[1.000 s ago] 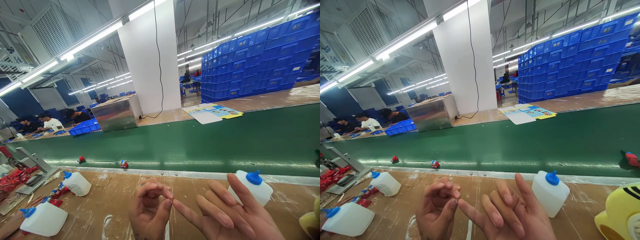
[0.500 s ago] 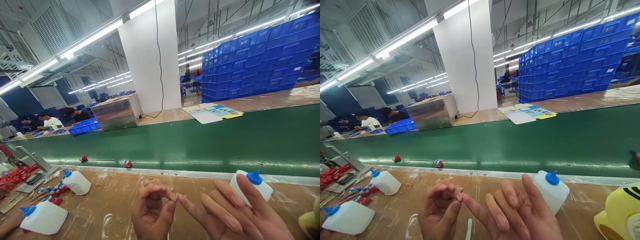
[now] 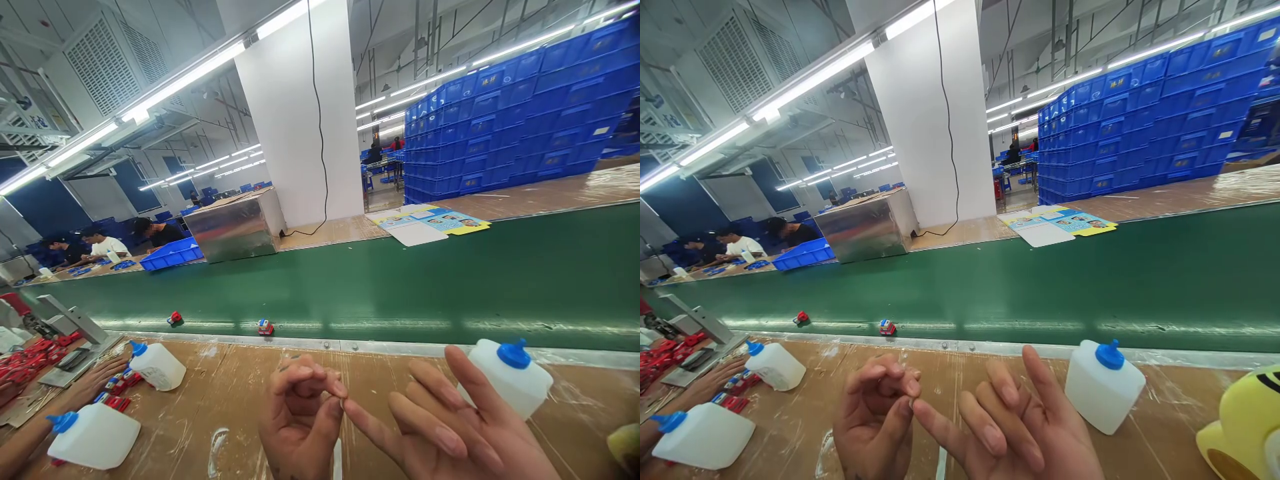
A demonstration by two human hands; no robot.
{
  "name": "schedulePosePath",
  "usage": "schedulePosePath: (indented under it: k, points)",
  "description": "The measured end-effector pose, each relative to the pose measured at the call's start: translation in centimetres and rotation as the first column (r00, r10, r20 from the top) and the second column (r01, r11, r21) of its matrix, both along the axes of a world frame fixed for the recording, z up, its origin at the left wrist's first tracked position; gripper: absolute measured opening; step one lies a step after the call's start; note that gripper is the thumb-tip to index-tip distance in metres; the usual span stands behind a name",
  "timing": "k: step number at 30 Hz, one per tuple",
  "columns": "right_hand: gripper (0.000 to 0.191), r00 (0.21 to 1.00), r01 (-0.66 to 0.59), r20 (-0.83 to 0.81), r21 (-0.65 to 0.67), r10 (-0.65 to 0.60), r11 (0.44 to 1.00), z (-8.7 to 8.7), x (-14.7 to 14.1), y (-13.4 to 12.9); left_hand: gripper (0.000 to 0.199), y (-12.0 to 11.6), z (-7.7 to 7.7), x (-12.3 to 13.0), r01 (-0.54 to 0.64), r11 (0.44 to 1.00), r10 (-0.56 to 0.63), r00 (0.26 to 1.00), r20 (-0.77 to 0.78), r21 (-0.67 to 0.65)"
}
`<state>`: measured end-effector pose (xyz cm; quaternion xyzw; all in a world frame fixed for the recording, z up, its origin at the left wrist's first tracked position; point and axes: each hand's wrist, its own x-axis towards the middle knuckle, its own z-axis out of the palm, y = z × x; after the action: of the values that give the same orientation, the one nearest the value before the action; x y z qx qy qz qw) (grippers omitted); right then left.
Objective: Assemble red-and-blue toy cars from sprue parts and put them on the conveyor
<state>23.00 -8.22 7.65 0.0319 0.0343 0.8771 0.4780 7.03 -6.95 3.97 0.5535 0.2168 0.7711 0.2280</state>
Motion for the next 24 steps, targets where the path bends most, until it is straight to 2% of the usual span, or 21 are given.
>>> schedulePosePath:
  k: [7,11,16,20,24]
  points:
    - [0.042,0.998,0.007,0.065,0.058,-0.011,0.998,-0.1,-0.2,0.0,0.038,0.0,-0.1,-0.1,-0.041,0.999,0.041,0.999,-0.015,0.011]
    - [0.042,0.995,0.028,0.094,0.072,-0.034,0.997,-0.4,-0.3,-0.1,0.04,-0.2,-0.1,0.5,-0.119,0.991,0.121,0.992,-0.029,0.065]
    - [0.041,0.993,0.084,0.083,0.037,-0.087,0.996,-0.4,0.0,-0.1,0.036,-0.6,0.5,2.0,-0.233,0.959,0.229,0.972,0.048,0.162]
    - [0.043,0.994,0.054,0.089,0.061,-0.059,0.997,-0.2,0.1,-0.1,0.039,-0.5,0.2,1.5,-0.221,0.963,0.222,0.975,0.007,0.152]
    - [0.042,0.995,-0.002,0.1,0.059,-0.004,0.998,0.0,-0.1,-0.2,0.037,-0.5,-0.2,0.6,-0.199,0.974,0.197,0.98,0.028,0.108]
